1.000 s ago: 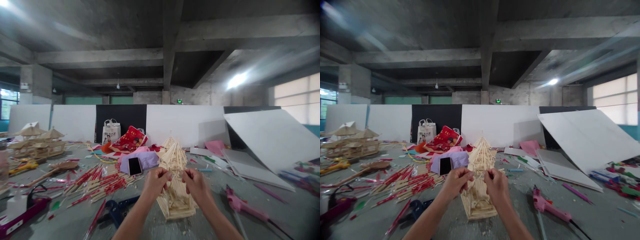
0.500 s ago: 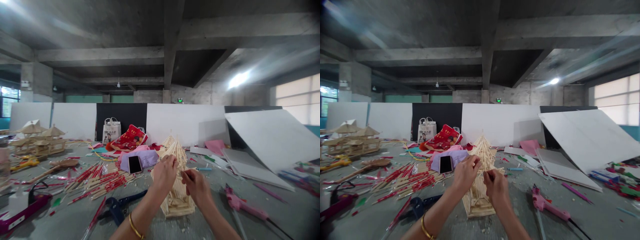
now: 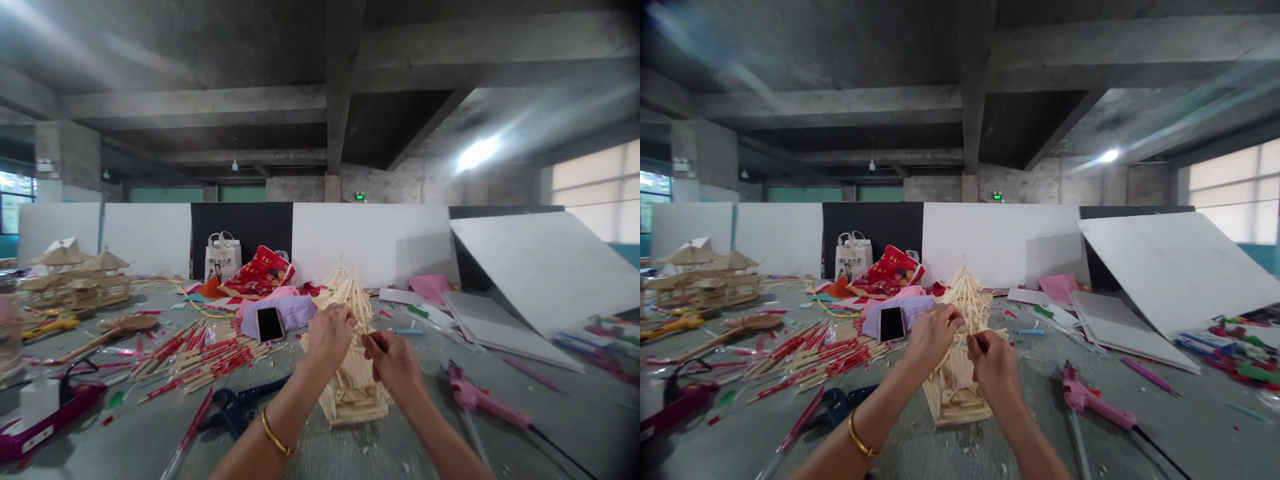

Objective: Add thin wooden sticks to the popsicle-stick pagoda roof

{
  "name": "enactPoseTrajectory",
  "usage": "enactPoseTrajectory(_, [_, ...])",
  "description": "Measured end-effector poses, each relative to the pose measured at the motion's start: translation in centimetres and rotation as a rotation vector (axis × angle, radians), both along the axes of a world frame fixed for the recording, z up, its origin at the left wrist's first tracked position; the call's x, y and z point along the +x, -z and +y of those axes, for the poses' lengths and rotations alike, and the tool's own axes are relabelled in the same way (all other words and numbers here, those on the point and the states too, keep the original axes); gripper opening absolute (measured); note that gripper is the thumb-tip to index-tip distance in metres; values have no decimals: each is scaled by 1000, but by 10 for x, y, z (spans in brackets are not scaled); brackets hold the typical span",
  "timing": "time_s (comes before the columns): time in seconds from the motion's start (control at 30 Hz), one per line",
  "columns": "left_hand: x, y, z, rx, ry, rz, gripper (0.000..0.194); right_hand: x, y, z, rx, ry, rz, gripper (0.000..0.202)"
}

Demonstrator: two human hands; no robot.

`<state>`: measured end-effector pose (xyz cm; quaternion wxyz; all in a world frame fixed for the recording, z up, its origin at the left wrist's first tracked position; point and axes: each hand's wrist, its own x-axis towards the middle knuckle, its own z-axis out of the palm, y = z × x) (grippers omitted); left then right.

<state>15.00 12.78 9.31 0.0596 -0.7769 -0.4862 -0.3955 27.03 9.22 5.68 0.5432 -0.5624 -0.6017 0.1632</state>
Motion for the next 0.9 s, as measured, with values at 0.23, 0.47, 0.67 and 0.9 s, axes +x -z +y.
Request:
enactPoseTrajectory(0.23, [-3,-4,-4,-5,21,-7,12,2,0,5,19,-3,-27,30])
enactPoseTrajectory(0.47, [-24,-13,-15,14,53,-67,12,1,-1,5,19,22,-23,28])
enactPoseTrajectory(0.67, [-33,-11,-13,25,72,-113,11,-2,-5,5,30,38,-35,27])
enactPoseTrajectory(0.9, [-34,-4,-12,23,91,-126,10,-6,-5,9,51,38,-40,28])
